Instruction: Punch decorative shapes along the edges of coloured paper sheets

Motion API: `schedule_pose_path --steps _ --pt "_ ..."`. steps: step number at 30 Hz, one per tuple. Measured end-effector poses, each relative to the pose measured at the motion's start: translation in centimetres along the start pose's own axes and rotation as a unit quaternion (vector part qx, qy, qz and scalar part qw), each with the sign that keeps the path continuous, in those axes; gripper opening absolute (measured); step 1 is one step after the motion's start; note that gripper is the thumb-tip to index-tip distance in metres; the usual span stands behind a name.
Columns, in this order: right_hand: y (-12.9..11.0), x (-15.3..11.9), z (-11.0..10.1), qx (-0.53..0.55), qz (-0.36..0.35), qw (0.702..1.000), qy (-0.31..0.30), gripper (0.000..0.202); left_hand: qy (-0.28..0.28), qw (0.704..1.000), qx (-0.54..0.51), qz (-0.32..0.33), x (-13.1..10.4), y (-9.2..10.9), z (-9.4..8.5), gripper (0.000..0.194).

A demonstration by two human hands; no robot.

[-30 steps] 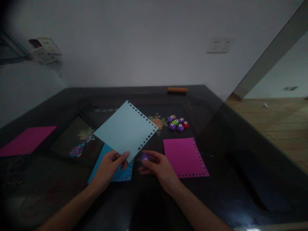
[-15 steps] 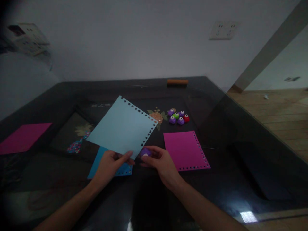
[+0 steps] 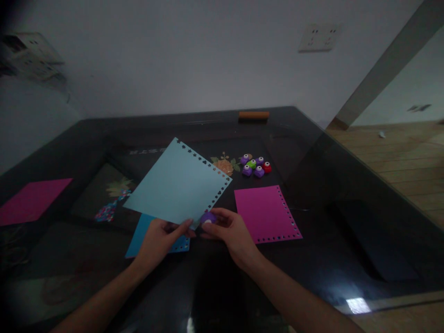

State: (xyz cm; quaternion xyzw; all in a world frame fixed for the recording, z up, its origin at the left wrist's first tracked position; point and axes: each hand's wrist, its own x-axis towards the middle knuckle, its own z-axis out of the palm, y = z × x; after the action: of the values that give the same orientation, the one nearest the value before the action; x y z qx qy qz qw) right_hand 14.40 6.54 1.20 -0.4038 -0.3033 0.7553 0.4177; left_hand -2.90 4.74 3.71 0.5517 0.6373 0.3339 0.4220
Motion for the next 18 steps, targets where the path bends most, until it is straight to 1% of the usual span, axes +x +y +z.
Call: schedule_pose_path --steps 4,8,14,18 --pt "-0.07 0.0 0.19 -0.014 0.001 1.0 -0.001 0.035 -0.004 1.0 -0.009 0.006 -0.11 -0.31 0.5 0.024" --pt "-0.21 -0.04 0.26 -0.047 -0.016 0.999 -0.012 0.034 0.005 0.999 -0.038 -0.002 -0.23 -0.49 0.94 0.018" --pt "-0.3 -0.17 0.25 -0.08 -0.021 0.997 -0.008 0.031 0.006 0.999 0.018 -0.026 -0.33 -0.15 0.74 0.02" --pt "-0.43 -0.22 0.3 -0.097 -0.025 0.995 -0.019 0.031 0.001 0.999 0.024 -0.033 -0.25 -0.11 0.64 0.021"
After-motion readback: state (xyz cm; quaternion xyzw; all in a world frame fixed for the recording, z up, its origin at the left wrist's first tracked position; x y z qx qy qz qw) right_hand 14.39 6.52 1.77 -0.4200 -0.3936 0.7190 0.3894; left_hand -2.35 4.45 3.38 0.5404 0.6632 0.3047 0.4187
